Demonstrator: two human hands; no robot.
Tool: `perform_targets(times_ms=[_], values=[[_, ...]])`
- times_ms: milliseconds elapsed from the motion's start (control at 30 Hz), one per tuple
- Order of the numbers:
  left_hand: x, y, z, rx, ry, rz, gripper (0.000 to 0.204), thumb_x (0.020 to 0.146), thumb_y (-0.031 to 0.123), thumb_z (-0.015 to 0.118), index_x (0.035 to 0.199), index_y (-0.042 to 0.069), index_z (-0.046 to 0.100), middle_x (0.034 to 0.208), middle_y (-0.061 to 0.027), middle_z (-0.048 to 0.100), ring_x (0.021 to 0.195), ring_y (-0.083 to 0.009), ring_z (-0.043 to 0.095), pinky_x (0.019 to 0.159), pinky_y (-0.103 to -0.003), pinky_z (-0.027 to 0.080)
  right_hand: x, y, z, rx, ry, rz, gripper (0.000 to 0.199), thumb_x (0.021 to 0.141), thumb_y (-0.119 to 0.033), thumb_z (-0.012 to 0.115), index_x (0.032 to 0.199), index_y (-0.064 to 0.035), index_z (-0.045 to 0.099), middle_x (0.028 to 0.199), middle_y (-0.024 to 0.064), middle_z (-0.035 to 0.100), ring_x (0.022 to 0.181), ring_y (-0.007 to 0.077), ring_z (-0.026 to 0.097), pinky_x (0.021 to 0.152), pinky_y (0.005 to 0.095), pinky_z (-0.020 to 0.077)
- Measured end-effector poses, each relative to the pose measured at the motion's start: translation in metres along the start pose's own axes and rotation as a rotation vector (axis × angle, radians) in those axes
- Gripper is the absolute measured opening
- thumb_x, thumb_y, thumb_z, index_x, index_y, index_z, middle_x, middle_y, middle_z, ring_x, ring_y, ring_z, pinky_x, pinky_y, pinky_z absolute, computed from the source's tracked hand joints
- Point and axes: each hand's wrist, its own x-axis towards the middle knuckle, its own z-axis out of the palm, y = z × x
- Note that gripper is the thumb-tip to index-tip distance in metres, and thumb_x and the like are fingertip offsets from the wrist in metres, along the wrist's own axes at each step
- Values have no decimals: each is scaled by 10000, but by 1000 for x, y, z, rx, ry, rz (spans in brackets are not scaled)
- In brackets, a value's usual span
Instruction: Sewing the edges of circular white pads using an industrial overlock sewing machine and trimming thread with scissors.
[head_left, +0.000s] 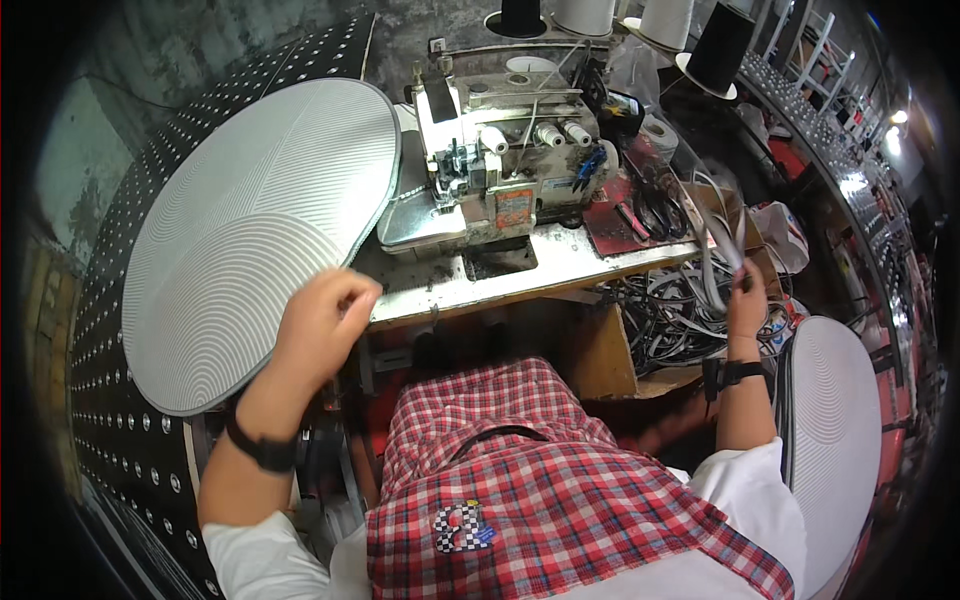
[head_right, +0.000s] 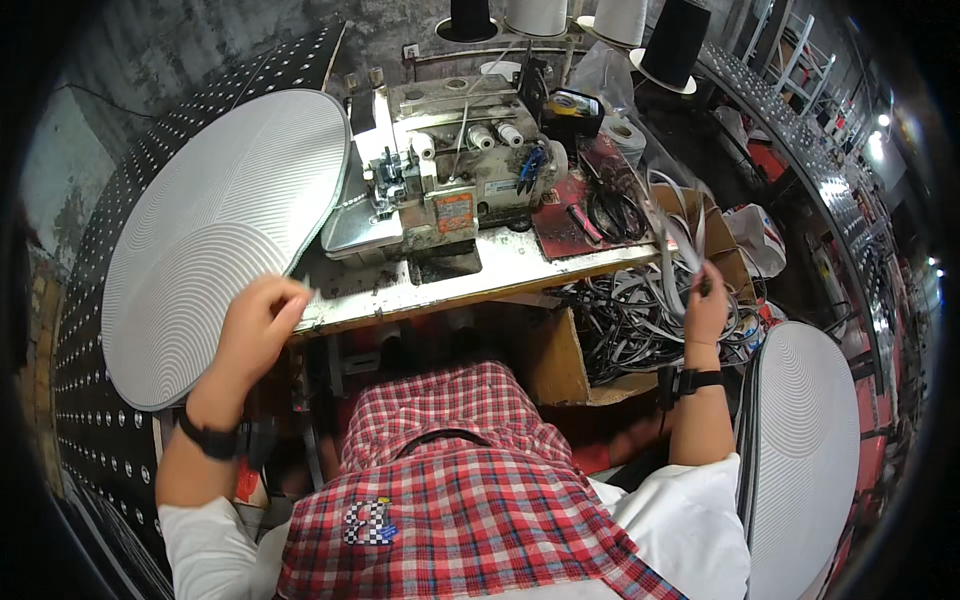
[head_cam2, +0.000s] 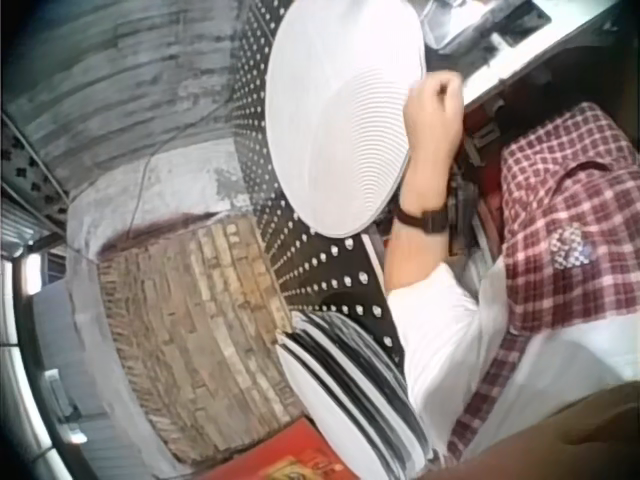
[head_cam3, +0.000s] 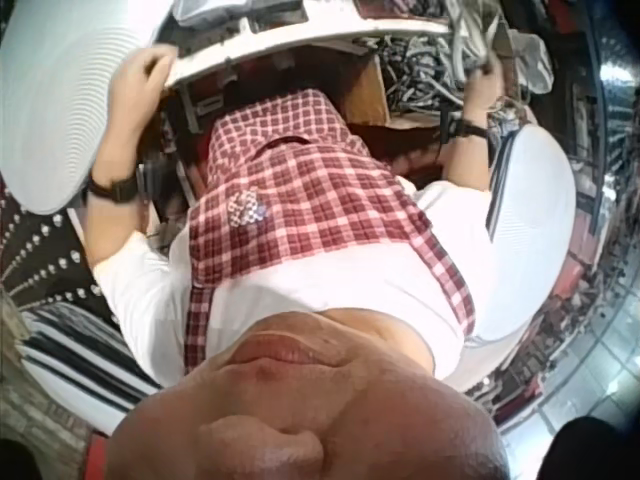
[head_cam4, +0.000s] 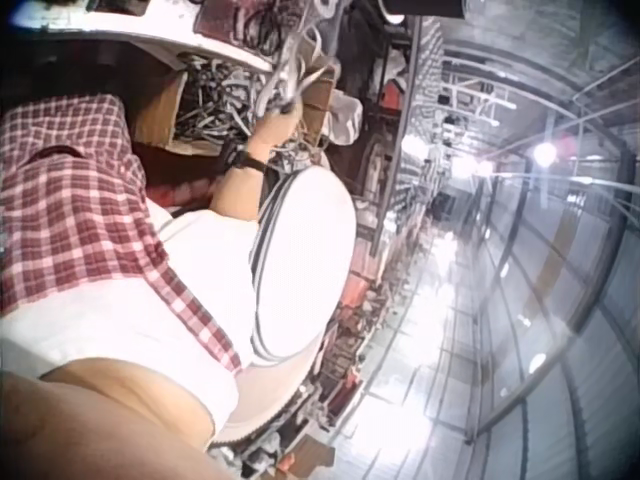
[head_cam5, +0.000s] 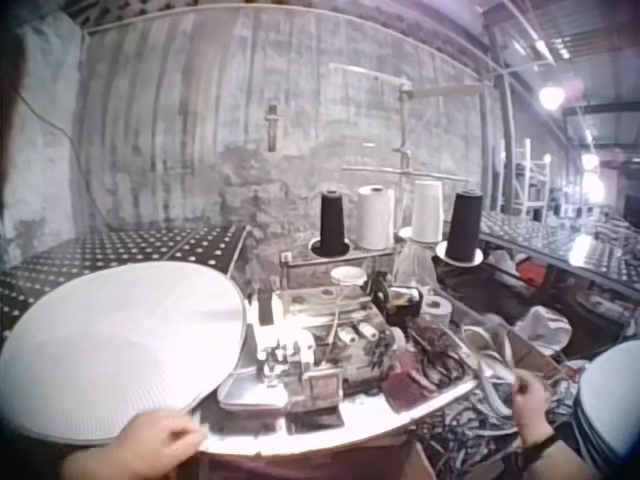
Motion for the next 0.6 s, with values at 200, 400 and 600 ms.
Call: perform_targets(times_ms=[200, 400, 600], values=[[83, -59, 26, 663, 18, -21, 232, 648, 65, 523, 875, 44, 566, 807, -131, 548, 734, -315, 534, 677, -387, 435, -15, -28, 23, -353, -377, 269, 263, 795, -281, 494, 959, -77, 509, 839, 184, 572, 786, 350, 547, 654, 423, 417], [108, -67, 9, 401, 39, -53, 217, 696, 49, 464, 870, -48, 548, 849, -159, 576, 782, -279, 562, 683, -340, 443, -19, -198, 58, 559, -683, -75, 358, 776, -249, 545, 1000, 10, 441, 934, 170, 521, 857, 254, 515, 758, 329, 402], [98, -91, 37, -614, 366, -78, 234, 765, 45, 450, 961, -46, 540, 935, -96, 540, 849, -153, 517, 755, -240, 394, -17, -360, 107, 1355, -779, -279, 319, 854, -363, 421, 934, -66, 507, 635, 3, 447, 457, 56, 362, 395, 191, 281]])
